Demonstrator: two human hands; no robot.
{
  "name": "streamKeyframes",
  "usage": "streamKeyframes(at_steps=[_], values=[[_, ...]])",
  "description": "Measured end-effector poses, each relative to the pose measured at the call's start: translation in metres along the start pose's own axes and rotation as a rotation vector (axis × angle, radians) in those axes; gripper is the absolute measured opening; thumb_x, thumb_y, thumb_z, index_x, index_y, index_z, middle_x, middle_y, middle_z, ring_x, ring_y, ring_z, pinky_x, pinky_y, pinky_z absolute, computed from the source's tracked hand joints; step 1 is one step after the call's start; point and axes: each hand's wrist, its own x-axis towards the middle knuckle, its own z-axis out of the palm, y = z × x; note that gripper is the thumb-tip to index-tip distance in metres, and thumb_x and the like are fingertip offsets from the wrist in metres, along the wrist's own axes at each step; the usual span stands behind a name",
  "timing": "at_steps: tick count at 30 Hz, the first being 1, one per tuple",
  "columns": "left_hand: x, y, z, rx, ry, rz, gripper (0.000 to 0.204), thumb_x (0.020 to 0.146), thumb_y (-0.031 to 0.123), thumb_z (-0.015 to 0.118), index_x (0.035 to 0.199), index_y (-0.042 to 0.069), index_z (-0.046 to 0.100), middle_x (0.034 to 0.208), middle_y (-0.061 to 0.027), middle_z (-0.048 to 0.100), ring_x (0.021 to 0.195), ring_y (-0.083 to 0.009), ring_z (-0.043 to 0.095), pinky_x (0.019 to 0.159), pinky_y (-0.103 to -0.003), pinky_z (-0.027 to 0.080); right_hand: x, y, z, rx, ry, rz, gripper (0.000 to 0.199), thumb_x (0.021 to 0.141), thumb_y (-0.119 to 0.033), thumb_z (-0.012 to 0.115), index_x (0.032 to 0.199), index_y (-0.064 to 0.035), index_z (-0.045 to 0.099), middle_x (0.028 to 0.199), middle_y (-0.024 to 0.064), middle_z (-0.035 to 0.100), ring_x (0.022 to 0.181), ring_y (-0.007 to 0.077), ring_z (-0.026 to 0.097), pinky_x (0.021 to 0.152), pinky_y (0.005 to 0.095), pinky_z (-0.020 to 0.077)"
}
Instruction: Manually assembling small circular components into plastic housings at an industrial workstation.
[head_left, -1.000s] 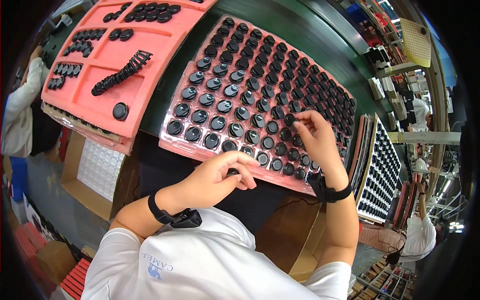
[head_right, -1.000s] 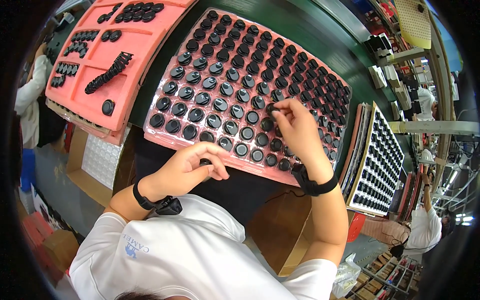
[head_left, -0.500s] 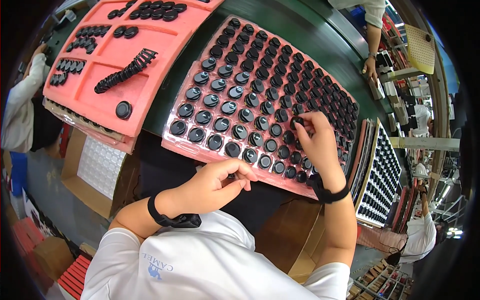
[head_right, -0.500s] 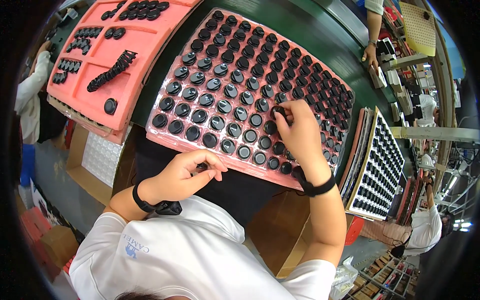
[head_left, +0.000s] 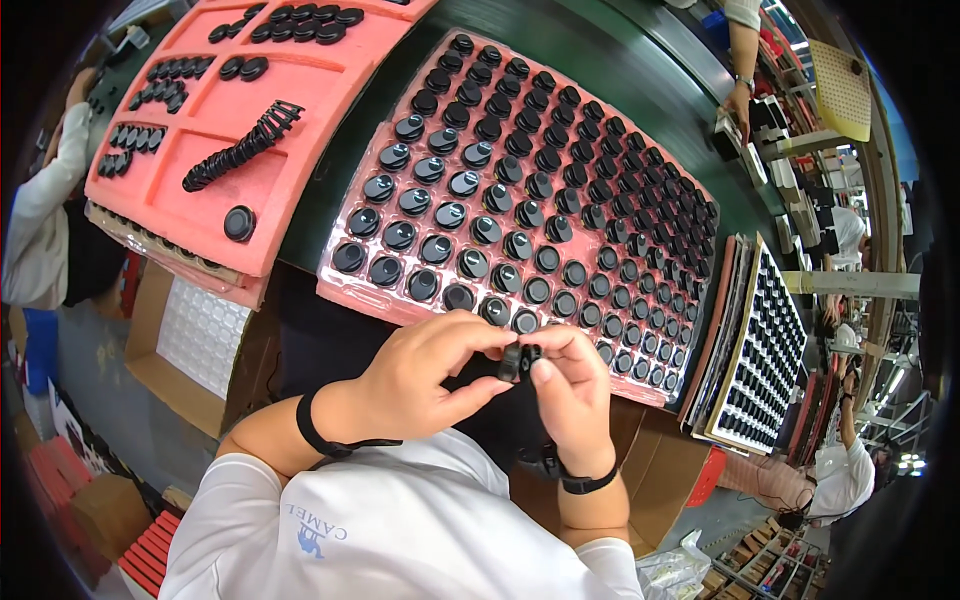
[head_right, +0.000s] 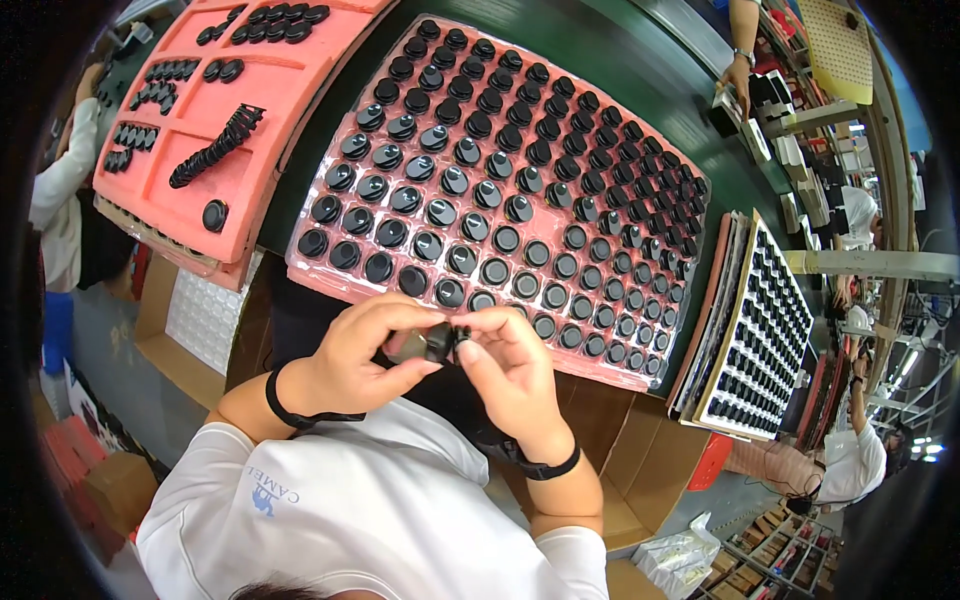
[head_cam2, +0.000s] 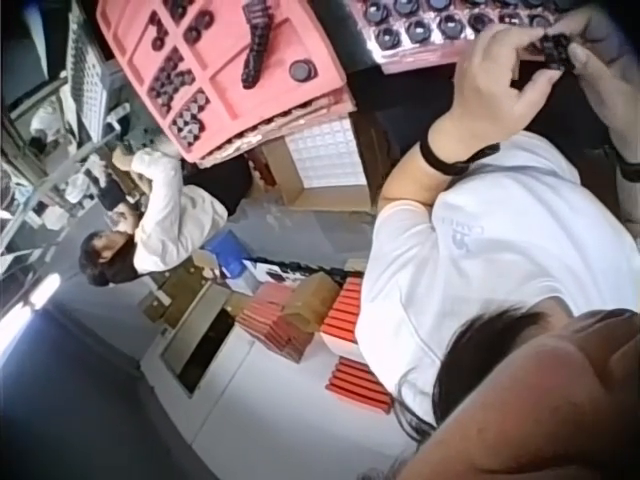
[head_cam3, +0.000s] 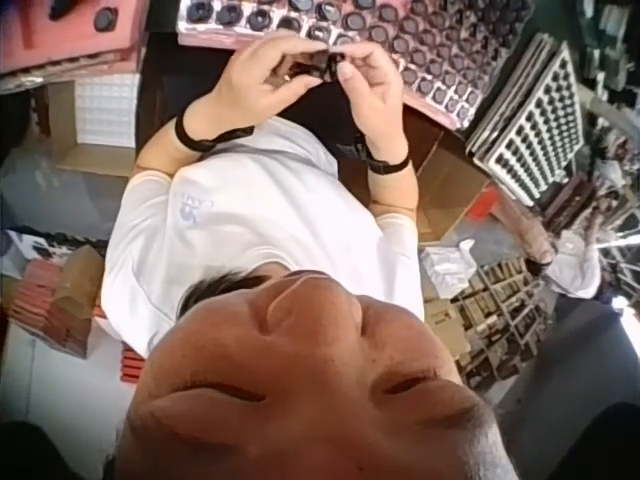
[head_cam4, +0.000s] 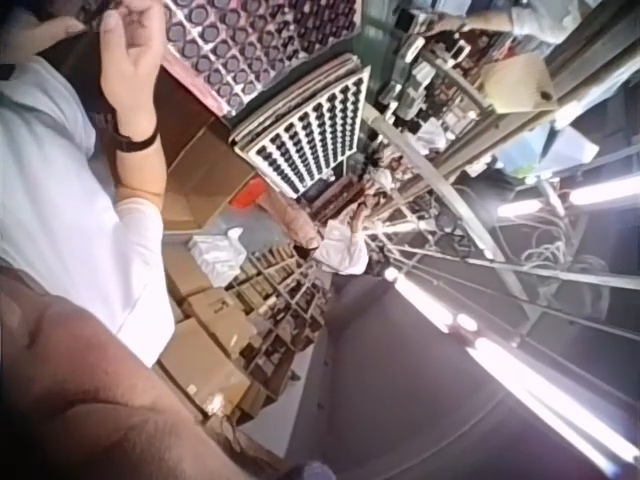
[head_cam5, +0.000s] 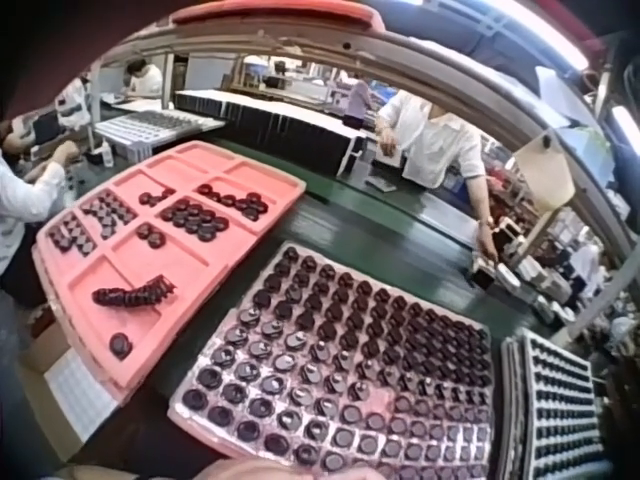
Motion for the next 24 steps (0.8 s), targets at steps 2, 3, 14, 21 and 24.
streamKeyframes(at_steps=[2,3,14,21,24], values=[[0.000,-0.001,-0.005,-0.173,-0.069,-0.095,0.046,0.076,0.005,0.071,0.117,0.002,0.050,0.102,-0.0085,0.053,0.065,-0.0091,0.046,0.060,-0.021,0.040,-0.001,0.008,-0.001,0.465,-0.029,0.103,0.024,0.093,-0.015,0.053,0.110,0.0019,0.053,0.090,0.0075,0.055,0.082,0.0134,0.052,0.076,0.0273,0.0436],[-0.001,-0.001,-0.003,-0.172,-0.070,-0.095,0.046,0.076,0.005,0.071,0.117,0.002,0.050,0.102,-0.0085,0.053,0.065,-0.0091,0.046,0.060,-0.021,0.040,-0.001,0.013,-0.001,0.466,-0.029,0.102,0.024,0.093,-0.015,0.053,0.110,0.0019,0.053,0.090,0.0075,0.055,0.082,0.0134,0.052,0.076,0.0273,0.0436],[-0.008,0.001,0.005,-0.407,-0.003,-0.270,0.039,0.077,0.007,0.071,0.110,0.002,0.051,0.101,-0.0055,0.054,0.067,-0.0063,0.045,0.057,-0.020,0.038,-0.007,0.020,0.006,0.210,0.182,-0.316,0.034,0.093,-0.024,0.054,0.113,0.0023,0.053,0.086,0.0085,0.054,0.075,0.0151,0.051,0.070,0.0277,0.0413],[-0.004,0.001,0.009,-0.136,0.006,-0.087,0.040,0.074,0.008,0.073,0.108,0.002,0.053,0.097,-0.0067,0.057,0.060,-0.0071,0.044,0.053,-0.021,0.037,-0.006,0.012,0.012,-0.384,0.141,-0.418,0.025,0.091,-0.016,0.055,0.107,0.0025,0.053,0.086,0.0064,0.053,0.072,0.0125,0.048,0.068,0.0245,0.0387],[-0.004,0.002,0.009,-0.144,0.015,-0.074,0.040,0.074,0.009,0.073,0.108,0.002,0.053,0.096,-0.0072,0.057,0.059,-0.0073,0.044,0.051,-0.021,0.037,-0.004,0.012,0.018,-0.224,0.149,-0.346,0.021,0.089,-0.012,0.056,0.105,0.0023,0.053,0.086,0.0054,0.052,0.071,0.0115,0.046,0.067,0.0237,0.0376]])
